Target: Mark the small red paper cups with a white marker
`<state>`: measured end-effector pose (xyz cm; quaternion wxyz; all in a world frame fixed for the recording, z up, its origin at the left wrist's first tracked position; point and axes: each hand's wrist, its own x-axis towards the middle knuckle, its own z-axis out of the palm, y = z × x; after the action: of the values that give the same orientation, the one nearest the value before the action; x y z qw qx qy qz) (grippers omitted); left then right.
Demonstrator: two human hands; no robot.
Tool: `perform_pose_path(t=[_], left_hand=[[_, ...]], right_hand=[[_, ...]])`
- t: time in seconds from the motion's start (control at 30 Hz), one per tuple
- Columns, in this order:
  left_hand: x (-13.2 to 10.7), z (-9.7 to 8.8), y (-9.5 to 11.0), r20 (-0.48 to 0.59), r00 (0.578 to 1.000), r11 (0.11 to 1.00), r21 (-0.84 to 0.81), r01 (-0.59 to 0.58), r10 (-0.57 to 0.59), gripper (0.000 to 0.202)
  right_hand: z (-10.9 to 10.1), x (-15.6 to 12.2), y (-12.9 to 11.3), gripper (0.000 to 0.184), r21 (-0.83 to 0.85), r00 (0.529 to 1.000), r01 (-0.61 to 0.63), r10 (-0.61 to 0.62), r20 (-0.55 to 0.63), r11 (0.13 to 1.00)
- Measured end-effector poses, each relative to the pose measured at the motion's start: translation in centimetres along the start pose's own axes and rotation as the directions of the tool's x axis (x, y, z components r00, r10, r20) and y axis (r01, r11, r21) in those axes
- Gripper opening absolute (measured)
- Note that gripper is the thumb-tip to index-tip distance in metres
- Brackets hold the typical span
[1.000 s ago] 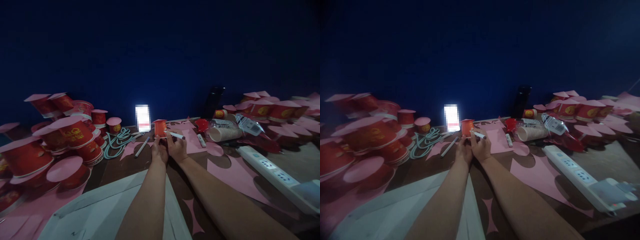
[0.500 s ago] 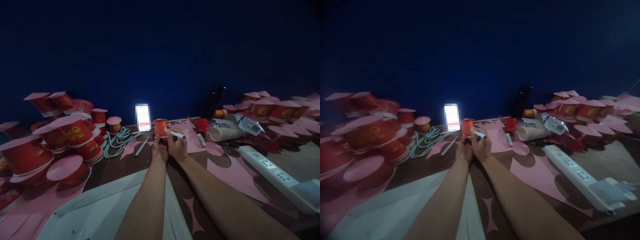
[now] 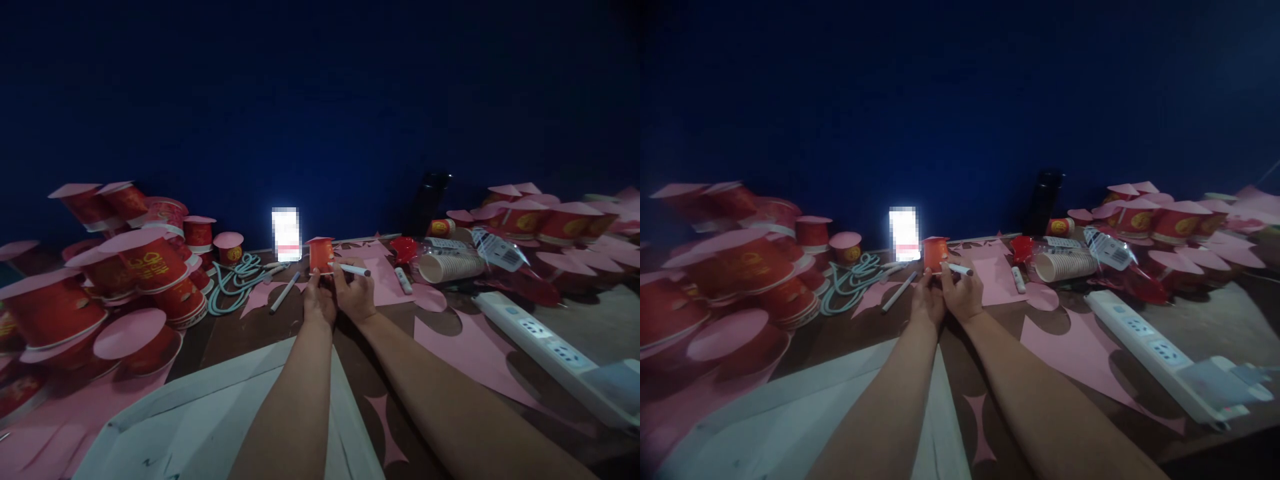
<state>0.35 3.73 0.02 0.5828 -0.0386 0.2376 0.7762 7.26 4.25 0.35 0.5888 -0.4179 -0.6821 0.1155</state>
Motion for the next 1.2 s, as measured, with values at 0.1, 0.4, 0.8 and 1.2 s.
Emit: perform_pose_path(t=[0.1,0.4,0.8,1.2], left_hand=[[-0.08,0.02,0.05,0.002,1.0,1.0,-0.019,0.004,-0.004,0.019],[-0.06,-0.09,0.16,-0.003,1.0,0.998,-0.055,-0.009,0.009,0.017],[-0.28,0.07,0.47,-0.037,0.999,0.997,-0.071,-0.007,0.005,0.018],[-0.05,-0.18,0.28,-0.004,1.0,0.998,-0.067,0.014,-0.014,0.018]], right_hand=[[-0.07,0.04,-0.1,0.021,-0.005,1.0,0.003,-0.003,-0.008,1.0],[-0.16,0.12,-0.06,0.021,-0.026,1.0,-0.018,0.018,-0.025,1.0],[-0.09,0.21,0.17,0.025,0.069,0.996,-0.079,0.082,-0.04,0.994],[-0.03,-0.12,0.28,0.02,0.029,1.0,-0.021,0.022,-0.01,0.999]])
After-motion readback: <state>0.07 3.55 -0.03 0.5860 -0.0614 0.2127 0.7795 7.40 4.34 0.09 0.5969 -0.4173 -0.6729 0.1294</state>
